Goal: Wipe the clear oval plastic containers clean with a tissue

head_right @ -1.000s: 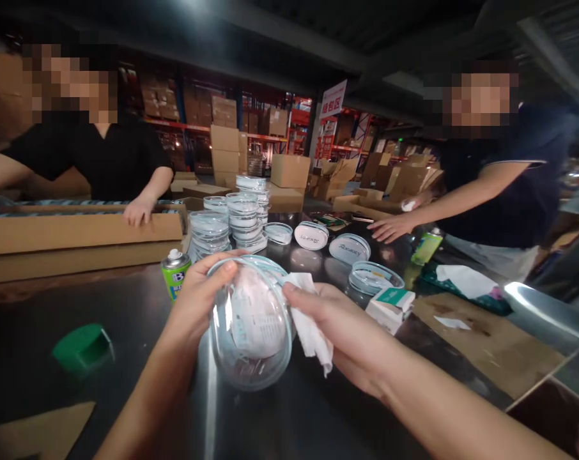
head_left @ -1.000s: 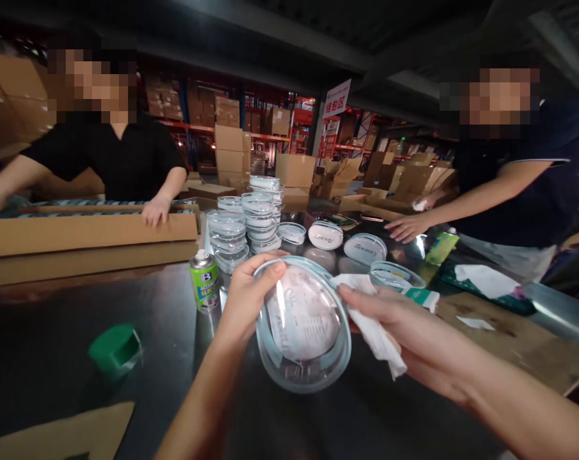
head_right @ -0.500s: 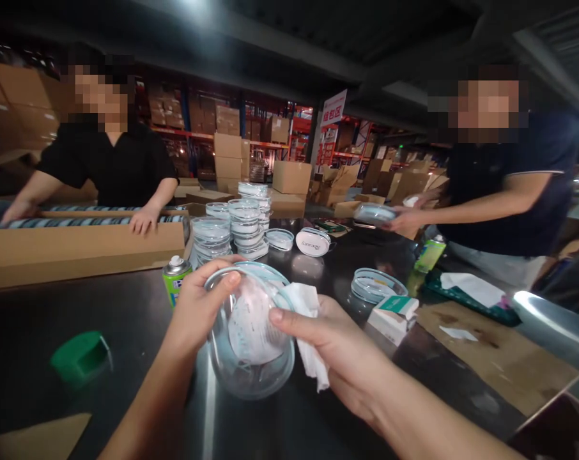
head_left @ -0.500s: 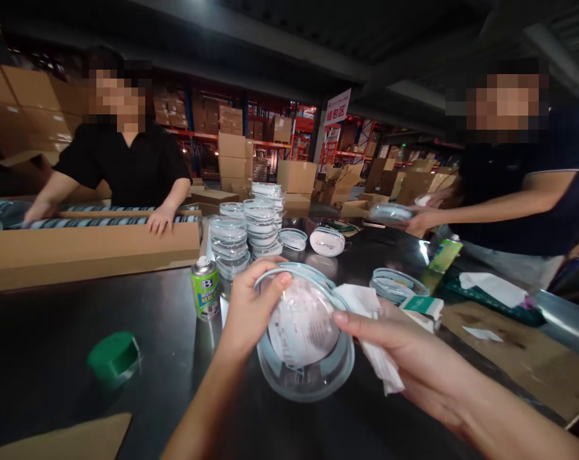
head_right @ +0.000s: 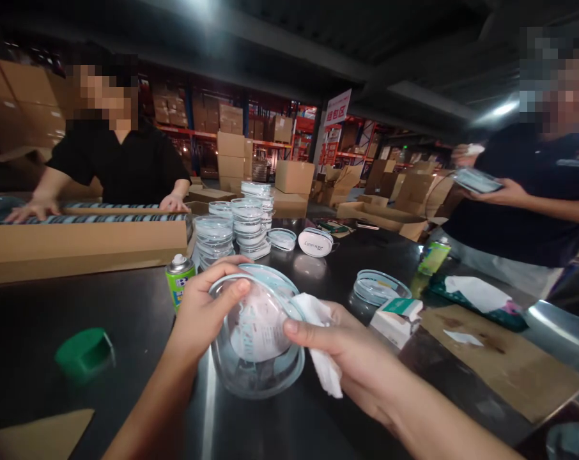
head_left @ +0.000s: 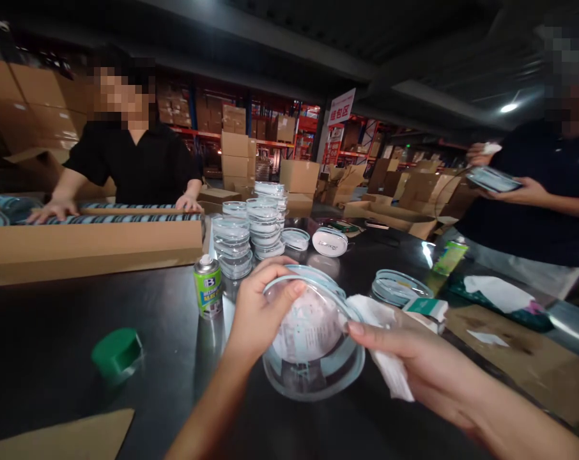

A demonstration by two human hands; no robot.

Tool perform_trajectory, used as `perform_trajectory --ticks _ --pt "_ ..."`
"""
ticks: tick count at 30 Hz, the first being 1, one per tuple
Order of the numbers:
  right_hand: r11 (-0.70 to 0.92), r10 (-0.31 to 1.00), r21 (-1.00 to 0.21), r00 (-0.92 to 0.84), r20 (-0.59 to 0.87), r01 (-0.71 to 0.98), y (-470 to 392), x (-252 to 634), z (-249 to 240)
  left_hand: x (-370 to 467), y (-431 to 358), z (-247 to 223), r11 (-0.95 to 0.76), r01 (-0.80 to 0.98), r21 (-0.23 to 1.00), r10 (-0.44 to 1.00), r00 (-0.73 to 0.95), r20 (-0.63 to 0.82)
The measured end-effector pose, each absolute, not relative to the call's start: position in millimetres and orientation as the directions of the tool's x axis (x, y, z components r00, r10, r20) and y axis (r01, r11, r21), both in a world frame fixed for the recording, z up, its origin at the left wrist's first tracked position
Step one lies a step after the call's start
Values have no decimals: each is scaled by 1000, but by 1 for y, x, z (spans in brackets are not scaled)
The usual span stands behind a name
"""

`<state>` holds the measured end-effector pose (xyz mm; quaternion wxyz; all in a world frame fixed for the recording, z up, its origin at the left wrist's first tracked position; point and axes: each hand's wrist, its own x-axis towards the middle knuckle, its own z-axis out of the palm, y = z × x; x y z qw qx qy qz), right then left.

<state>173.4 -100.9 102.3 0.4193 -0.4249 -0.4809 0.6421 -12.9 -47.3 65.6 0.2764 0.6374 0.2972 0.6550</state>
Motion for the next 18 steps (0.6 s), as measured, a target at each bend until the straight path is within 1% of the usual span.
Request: perform_trajectory --ticks 3,6,9,11,13,15,16,18 --pt "-200 956 -943 -262 -128 -266 -103 165 99 -10 -43 63 -657 11 754 753 -50 656" --pt "-193 960 -935 -255 -116 -299 -104 162 91 -15 -41 63 -646 7 763 763 -34 646" --pt "-163 953 -970 -284 -108 -178 -100 171 86 -20 -45 65 -649 -10 761 761 -20 648" --pt "-149 953 -989 -269 -138 -20 -95 181 87 -20 -47 67 -635 -36 772 772 0 635" --pt "-111 955 -979 -255 -153 171 -89 191 93 -15 -47 67 -606 -76 792 794 -3 607" --pt "-30 961 -957 -256 -107 289 -84 194 101 -10 -46 66 -577 -121 808 816 -48 576" --pt "6 966 -957 -251 -70 291 -83 193 104 -8 -44 65 -569 -137 811 822 -81 564" --pt "37 982 -982 -187 2 185 -80 186 110 -6 -40 63 -548 -191 814 836 -156 526"
